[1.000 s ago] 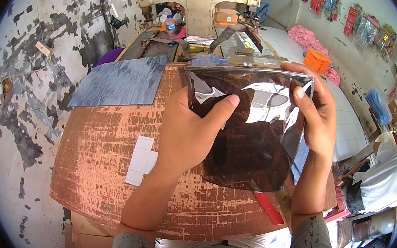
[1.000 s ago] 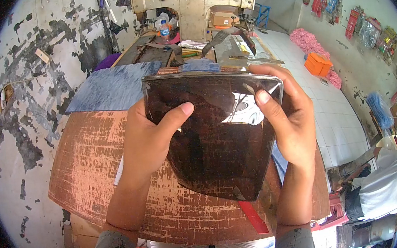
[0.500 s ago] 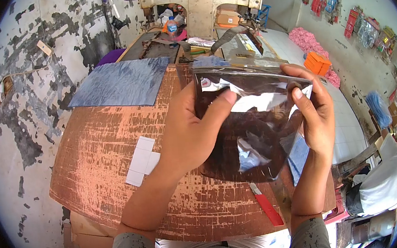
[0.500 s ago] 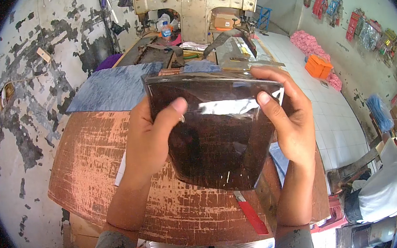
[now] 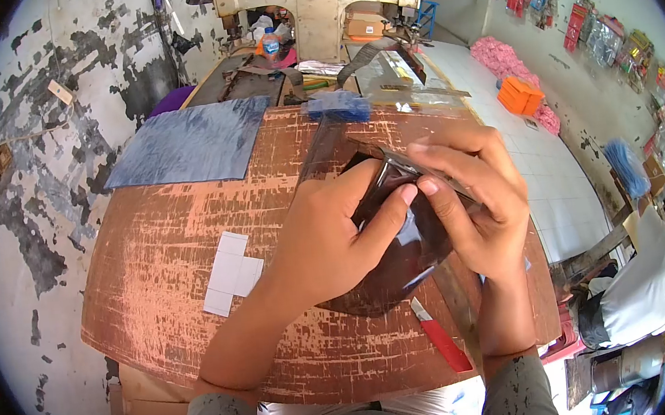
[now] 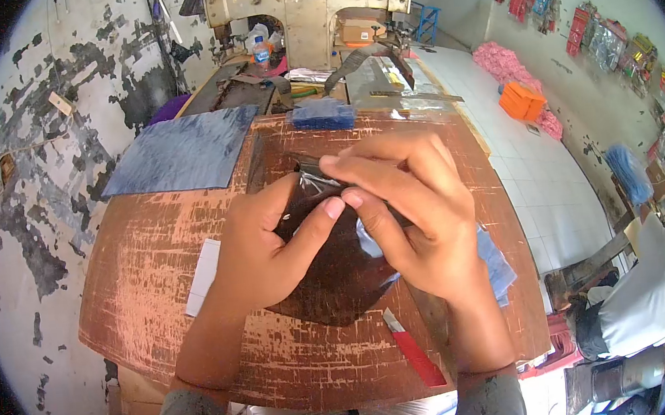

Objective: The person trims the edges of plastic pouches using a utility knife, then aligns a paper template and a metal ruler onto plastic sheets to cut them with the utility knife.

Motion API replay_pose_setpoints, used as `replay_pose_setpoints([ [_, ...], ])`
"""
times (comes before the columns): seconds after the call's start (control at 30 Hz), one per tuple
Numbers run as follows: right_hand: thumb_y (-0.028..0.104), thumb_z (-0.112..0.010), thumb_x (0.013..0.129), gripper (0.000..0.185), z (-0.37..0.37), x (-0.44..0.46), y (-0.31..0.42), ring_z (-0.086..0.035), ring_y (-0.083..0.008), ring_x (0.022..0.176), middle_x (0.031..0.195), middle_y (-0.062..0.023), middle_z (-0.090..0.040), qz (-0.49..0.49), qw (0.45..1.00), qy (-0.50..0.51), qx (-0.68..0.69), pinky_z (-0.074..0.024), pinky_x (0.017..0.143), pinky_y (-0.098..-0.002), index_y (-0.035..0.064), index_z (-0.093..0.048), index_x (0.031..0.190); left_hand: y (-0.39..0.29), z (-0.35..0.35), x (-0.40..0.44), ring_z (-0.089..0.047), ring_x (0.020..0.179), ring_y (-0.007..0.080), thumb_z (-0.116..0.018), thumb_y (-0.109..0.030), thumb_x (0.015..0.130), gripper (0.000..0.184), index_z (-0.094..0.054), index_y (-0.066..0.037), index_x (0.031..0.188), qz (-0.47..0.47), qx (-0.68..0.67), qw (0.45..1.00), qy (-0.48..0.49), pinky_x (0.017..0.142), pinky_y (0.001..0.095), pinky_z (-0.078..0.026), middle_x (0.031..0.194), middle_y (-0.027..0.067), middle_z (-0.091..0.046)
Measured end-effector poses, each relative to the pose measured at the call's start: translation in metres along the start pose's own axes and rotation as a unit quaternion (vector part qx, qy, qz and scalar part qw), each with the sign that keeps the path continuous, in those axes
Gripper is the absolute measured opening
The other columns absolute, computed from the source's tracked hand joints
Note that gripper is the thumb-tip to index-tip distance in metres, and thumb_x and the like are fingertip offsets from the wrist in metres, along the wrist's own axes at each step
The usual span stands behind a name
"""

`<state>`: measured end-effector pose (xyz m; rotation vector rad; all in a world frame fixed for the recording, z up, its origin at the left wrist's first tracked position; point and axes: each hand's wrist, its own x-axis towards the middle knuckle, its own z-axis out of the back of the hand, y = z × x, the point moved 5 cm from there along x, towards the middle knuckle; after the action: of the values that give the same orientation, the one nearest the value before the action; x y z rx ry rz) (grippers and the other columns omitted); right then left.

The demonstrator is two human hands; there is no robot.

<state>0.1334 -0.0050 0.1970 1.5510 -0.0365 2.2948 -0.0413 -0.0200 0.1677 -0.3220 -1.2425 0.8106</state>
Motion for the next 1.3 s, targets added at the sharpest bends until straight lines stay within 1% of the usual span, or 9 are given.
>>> replay_pose_setpoints([
  [0.2,-0.003,-0.08,0.085,0.025,0.0012,-0.0031,-0.0018,-0.07,-0.027,0.095,0.104,-0.0109,-0.075,-0.016,0.999,0.003,0.052,-0.0539,0.084,-0.037,0.0028,-0.08,0.109,-0.0016,-0.0024,-0.0004,-0.069,0.065,0.03,-0.072,-0.02,0.101,0.021,-0.069,0.0,0.1,-0.004,-0.053,0.999,0.014,0.06,0.038,-0.05,0.077,0.0158,-0.07],
  [0.27,-0.004,-0.08,0.085,0.024,0.0021,-0.005,-0.0031,-0.07,-0.0269,0.095,0.105,-0.0115,-0.075,-0.024,0.998,0.007,0.064,-0.0544,0.084,-0.0369,0.0024,-0.08,0.109,-0.0006,-0.0009,-0.0018,-0.069,0.076,0.0114,-0.074,-0.018,0.101,0.018,-0.076,-0.003,0.111,0.04,-0.03,0.998,0.049,0.068,0.0303,-0.052,0.087,0.0079,-0.076],
  [0.37,-0.005,-0.079,0.085,0.023,0.0034,-0.0042,-0.003,-0.071,-0.0267,0.095,0.106,-0.0125,-0.075,-0.028,0.997,0.014,0.07,-0.0556,0.084,-0.0365,0.0018,-0.079,0.108,-0.0015,-0.0025,-0.0006,-0.066,0.062,0.0241,-0.071,-0.017,0.101,0.017,-0.069,-0.001,0.1,0.002,-0.043,0.999,0.029,0.058,0.036,-0.048,0.074,0.0125,-0.069],
  [0.6,-0.005,-0.08,0.084,0.018,0.002,-0.0022,-0.0005,-0.072,-0.0262,0.097,0.104,-0.0127,-0.075,-0.036,0.997,0.003,0.075,-0.0573,0.084,-0.0359,0.0011,-0.077,0.101,-0.0046,0.0001,0.0001,-0.066,0.062,0.0241,-0.072,-0.015,0.1,0.015,-0.07,0.0,0.101,-0.001,-0.048,0.998,0.038,0.059,0.0358,-0.048,0.075,0.0125,-0.069],
  [0.67,-0.005,-0.08,0.084,0.019,0.0044,-0.0029,-0.0013,-0.072,-0.0257,0.097,0.104,-0.0125,-0.074,-0.042,0.996,0.006,0.075,-0.0573,0.084,-0.0357,0.0011,-0.077,0.101,-0.0039,0.0008,-0.0002,-0.066,0.071,0.012,-0.075,-0.017,0.099,0.018,-0.075,-0.002,0.107,0.021,-0.034,0.997,0.06,0.065,0.0311,-0.05,0.082,0.007,-0.073],
  [0.9,-0.006,-0.08,0.083,0.021,0.0075,-0.001,0.0,-0.073,-0.0241,0.095,0.104,-0.012,-0.074,-0.049,0.996,0.017,0.074,-0.0581,0.083,-0.0347,0.0012,-0.077,0.102,-0.0006,-0.0026,-0.0003,-0.067,0.071,0.013,-0.075,-0.017,0.099,0.018,-0.074,-0.001,0.109,0.02,-0.059,0.996,0.068,0.065,0.0316,-0.051,0.082,0.0073,-0.073],
  [0.97,-0.006,-0.079,0.083,0.021,0.0066,-0.0001,0.0015,-0.074,-0.0241,0.095,0.104,-0.012,-0.074,-0.048,0.996,0.014,0.07,-0.0582,0.083,-0.0347,0.0011,-0.077,0.102,-0.0032,-0.0033,0.0007,-0.067,0.064,0.0253,-0.072,-0.015,0.099,0.015,-0.069,0.0,0.104,-0.012,-0.065,0.997,0.05,0.06,0.0365,-0.049,0.078,0.0134,-0.07],
  [1.17,-0.007,-0.079,0.082,0.023,0.0084,-0.0008,0.001,-0.074,-0.0242,0.096,0.103,-0.0125,-0.074,-0.041,0.996,0.026,0.07,-0.0583,0.082,-0.0345,0.0009,-0.077,0.104,-0.0023,-0.0008,-0.0012,-0.067,0.07,0.0132,-0.074,-0.018,0.1,0.019,-0.072,0.0,0.107,0.02,-0.058,0.995,0.073,0.064,0.0317,-0.051,0.08,0.0076,-0.072],
  [1.3,-0.008,-0.079,0.082,0.023,0.0081,0.0,0.0022,-0.074,-0.0239,0.095,0.103,-0.0125,-0.074,-0.038,0.996,0.024,0.083,-0.058,0.082,-0.034,-0.0001,-0.076,0.103,-0.0051,0.0003,-0.0006,-0.067,0.07,0.0128,-0.075,-0.019,0.099,0.019,-0.072,-0.001,0.107,0.024,-0.063,0.995,0.076,0.064,0.0316,-0.051,0.079,0.007,-0.072],
])
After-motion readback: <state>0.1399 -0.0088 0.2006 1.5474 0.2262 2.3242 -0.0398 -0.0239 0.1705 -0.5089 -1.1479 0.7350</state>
